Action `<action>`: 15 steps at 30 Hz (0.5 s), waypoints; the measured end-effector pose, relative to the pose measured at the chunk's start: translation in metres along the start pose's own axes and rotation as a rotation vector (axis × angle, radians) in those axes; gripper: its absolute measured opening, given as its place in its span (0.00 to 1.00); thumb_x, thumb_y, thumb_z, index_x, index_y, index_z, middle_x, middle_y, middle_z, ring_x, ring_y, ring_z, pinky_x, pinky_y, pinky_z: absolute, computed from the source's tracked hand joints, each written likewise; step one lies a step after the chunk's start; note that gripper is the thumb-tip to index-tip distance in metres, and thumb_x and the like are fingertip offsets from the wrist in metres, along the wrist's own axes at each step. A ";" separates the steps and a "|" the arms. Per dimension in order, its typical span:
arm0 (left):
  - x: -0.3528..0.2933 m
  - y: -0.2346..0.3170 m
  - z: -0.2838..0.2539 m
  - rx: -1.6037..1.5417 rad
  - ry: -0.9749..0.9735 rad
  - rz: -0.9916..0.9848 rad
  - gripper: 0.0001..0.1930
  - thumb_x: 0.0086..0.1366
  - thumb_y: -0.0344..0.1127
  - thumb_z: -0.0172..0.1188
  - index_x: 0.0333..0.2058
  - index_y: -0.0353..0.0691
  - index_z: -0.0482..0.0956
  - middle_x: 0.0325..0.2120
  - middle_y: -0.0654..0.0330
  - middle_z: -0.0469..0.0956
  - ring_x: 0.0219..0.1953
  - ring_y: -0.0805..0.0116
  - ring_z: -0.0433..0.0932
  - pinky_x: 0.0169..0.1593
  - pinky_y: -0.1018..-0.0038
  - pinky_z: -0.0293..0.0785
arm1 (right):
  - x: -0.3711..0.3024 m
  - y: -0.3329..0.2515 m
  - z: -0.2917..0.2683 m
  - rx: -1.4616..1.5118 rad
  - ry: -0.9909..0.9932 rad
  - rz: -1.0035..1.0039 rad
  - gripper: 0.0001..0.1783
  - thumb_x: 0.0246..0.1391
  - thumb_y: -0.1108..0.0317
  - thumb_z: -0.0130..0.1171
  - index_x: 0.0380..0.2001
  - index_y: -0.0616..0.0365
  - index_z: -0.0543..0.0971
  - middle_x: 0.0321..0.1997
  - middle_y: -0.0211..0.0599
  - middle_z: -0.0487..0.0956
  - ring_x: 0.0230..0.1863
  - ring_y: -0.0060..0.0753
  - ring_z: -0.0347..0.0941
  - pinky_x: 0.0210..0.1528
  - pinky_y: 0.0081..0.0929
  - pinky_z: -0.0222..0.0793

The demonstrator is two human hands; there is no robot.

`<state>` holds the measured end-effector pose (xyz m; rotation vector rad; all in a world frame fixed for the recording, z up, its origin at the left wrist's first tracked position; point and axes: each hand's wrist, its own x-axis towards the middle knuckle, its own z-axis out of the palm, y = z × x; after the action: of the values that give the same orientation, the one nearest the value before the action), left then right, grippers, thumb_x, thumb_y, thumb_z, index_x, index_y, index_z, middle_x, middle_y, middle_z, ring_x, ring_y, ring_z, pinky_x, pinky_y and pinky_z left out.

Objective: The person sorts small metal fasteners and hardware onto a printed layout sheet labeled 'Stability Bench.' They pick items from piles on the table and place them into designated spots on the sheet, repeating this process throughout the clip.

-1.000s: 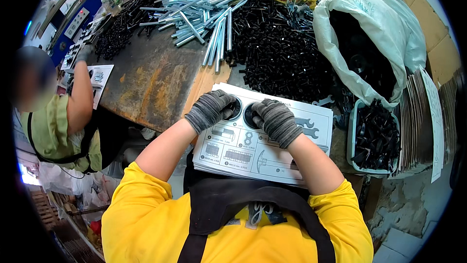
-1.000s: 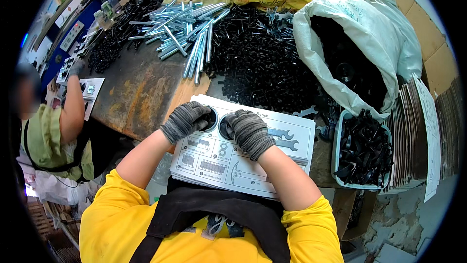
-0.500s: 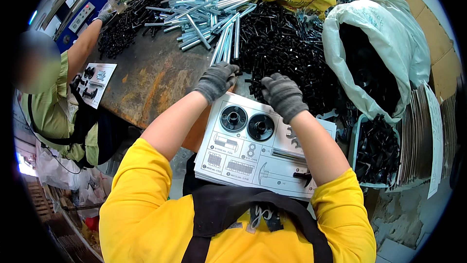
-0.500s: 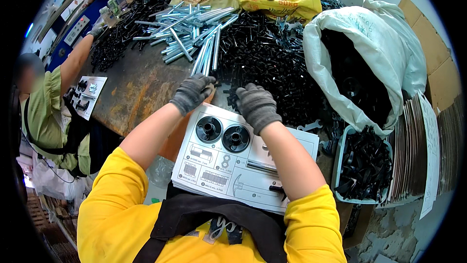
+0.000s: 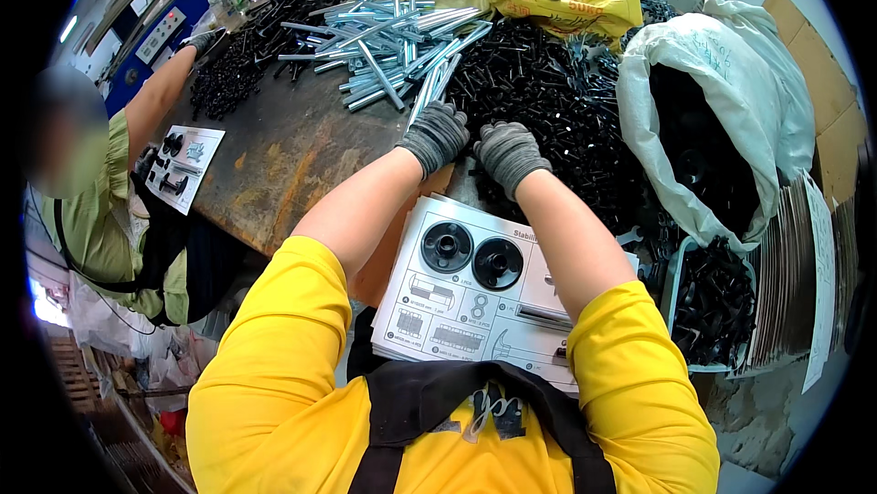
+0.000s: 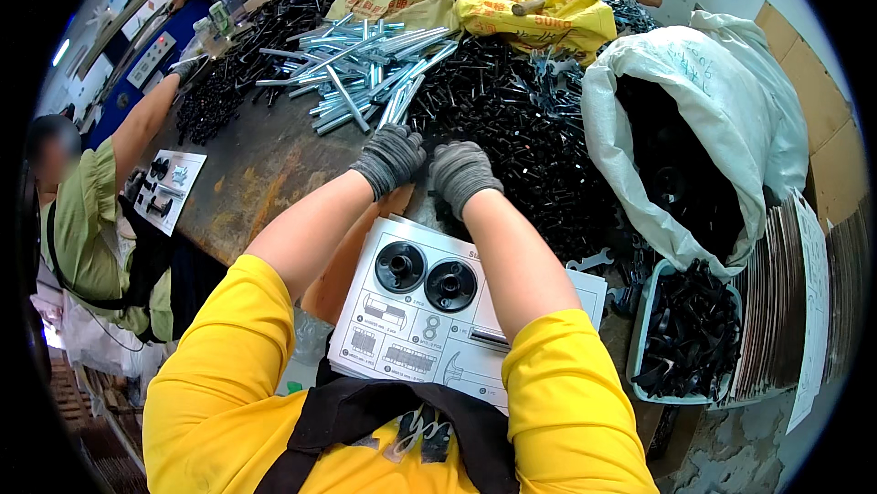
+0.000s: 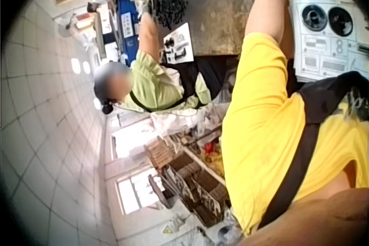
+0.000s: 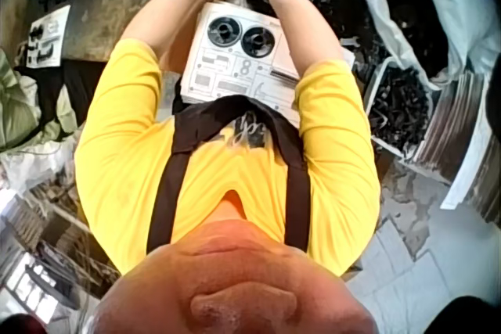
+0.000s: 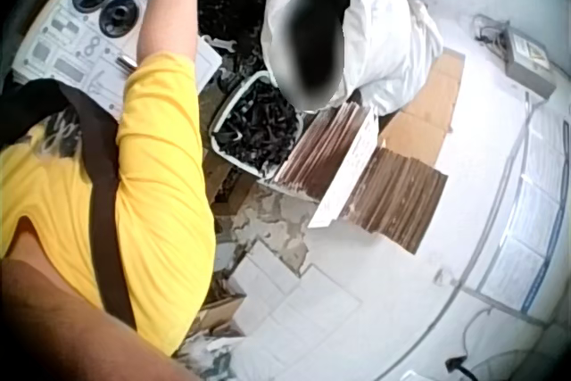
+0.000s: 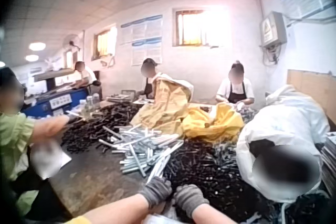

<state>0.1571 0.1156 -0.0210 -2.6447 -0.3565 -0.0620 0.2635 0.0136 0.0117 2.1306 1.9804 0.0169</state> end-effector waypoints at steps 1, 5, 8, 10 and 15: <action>-0.004 -0.001 0.000 -0.017 0.020 -0.019 0.07 0.51 0.38 0.52 0.25 0.47 0.77 0.28 0.60 0.75 0.36 0.64 0.73 0.38 0.66 0.69 | 0.007 0.005 0.007 0.053 0.038 0.004 0.19 0.55 0.55 0.43 0.41 0.56 0.73 0.42 0.42 0.74 0.46 0.42 0.70 0.48 0.35 0.66; -0.027 -0.003 -0.009 -0.263 0.161 -0.216 0.06 0.47 0.37 0.56 0.25 0.45 0.77 0.28 0.59 0.74 0.35 0.61 0.73 0.41 0.65 0.69 | 0.000 0.021 0.024 0.153 0.229 -0.022 0.14 0.51 0.60 0.48 0.38 0.53 0.76 0.40 0.40 0.76 0.44 0.42 0.71 0.46 0.36 0.67; -0.050 -0.004 -0.018 -0.770 0.284 -0.497 0.08 0.41 0.31 0.61 0.25 0.41 0.76 0.28 0.56 0.73 0.34 0.59 0.73 0.41 0.67 0.71 | -0.005 0.019 0.011 0.381 0.342 0.010 0.11 0.49 0.62 0.51 0.34 0.52 0.77 0.37 0.40 0.76 0.42 0.44 0.71 0.45 0.36 0.67; -0.071 -0.007 -0.011 -1.202 0.370 -0.587 0.09 0.44 0.27 0.61 0.28 0.38 0.75 0.33 0.56 0.73 0.34 0.64 0.74 0.38 0.70 0.73 | -0.019 0.014 0.016 0.719 0.700 0.035 0.09 0.47 0.63 0.54 0.29 0.55 0.78 0.34 0.45 0.75 0.39 0.47 0.71 0.44 0.38 0.67; -0.130 0.007 -0.037 -2.586 0.545 -0.602 0.08 0.55 0.30 0.56 0.34 0.37 0.72 0.35 0.52 0.73 0.35 0.66 0.75 0.37 0.78 0.74 | -0.073 -0.009 0.007 2.519 0.518 0.168 0.13 0.52 0.61 0.53 0.37 0.58 0.69 0.34 0.38 0.74 0.34 0.32 0.73 0.38 0.29 0.73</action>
<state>0.0345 0.0613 -0.0045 -3.5447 -1.5374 -3.3133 0.2498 -0.0589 0.0142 -0.7623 -0.3688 1.0485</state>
